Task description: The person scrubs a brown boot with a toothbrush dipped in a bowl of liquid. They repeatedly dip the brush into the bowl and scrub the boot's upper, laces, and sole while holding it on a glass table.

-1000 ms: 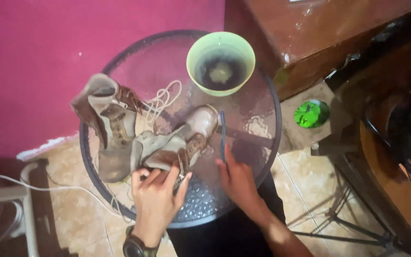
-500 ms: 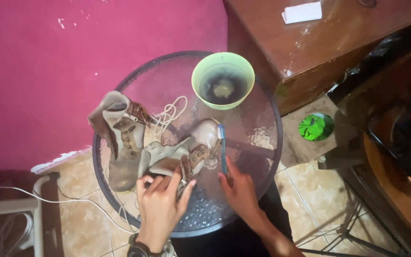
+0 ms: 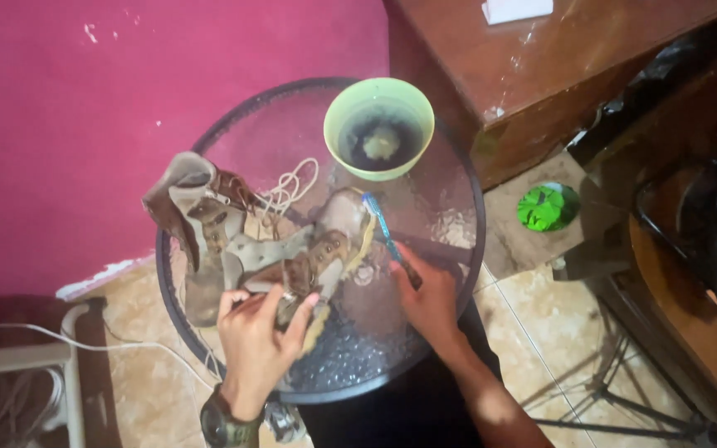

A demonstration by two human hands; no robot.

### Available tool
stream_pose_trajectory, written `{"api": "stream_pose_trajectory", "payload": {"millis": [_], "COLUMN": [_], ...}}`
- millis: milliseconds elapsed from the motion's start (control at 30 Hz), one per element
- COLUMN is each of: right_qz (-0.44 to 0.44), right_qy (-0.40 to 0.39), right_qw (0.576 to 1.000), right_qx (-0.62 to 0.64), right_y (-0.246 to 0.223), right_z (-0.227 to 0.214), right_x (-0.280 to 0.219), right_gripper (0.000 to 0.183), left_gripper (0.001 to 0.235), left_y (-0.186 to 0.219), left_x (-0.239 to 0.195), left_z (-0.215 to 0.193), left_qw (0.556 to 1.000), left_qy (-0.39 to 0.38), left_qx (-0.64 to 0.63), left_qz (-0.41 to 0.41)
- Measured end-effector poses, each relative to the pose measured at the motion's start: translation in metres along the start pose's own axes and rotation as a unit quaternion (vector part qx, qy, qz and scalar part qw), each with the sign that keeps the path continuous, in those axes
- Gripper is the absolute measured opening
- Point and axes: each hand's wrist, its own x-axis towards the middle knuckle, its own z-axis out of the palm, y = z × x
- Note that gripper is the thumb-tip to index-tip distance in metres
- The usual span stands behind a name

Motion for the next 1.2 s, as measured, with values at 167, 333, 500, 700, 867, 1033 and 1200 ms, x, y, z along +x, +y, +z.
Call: {"api": "stream_pose_trajectory", "payload": {"millis": [167,333,500,700,867,1033,1200], "right_qz": [-0.155,-0.189,-0.240,-0.253,-0.240,-0.248,-0.175], "right_qy": [0.009,-0.034,-0.078,-0.166,-0.105,-0.104,-0.109], "right_qw": [0.987,0.981,0.967,0.952,0.965,0.961,0.977], "right_qx": [0.038,0.000,-0.031,-0.042,-0.029,-0.071,-0.056], "right_y": [0.007,0.007,0.011,-0.004,-0.005,0.010,0.003], "right_z": [-0.028,-0.055,-0.067,-0.069,-0.066,-0.063,-0.058], "right_x": [0.001,0.007,0.025,0.021,0.019,0.026,0.026], "right_gripper": [0.038,0.031,0.033,0.026,0.024,0.024,0.034], "left_gripper": [0.038,0.029,0.025,0.019,0.027,0.035,0.049], "left_y": [-0.028,-0.020,-0.045,-0.061,-0.063,-0.062,-0.039], "left_x": [-0.009,0.011,0.008,0.007,-0.002,-0.017,-0.022], "left_z": [-0.001,-0.023,-0.005,0.012,0.021,0.033,0.035], "left_qw": [0.985,0.961,0.960,0.940,0.951,0.963,0.928], "left_qy": [-0.040,-0.080,-0.026,0.032,0.110,0.171,0.290], "left_qx": [-0.139,-0.191,-0.205,-0.238,-0.200,-0.128,-0.134], "left_qz": [-0.092,-0.185,-0.190,-0.242,-0.209,-0.161,-0.193]}}
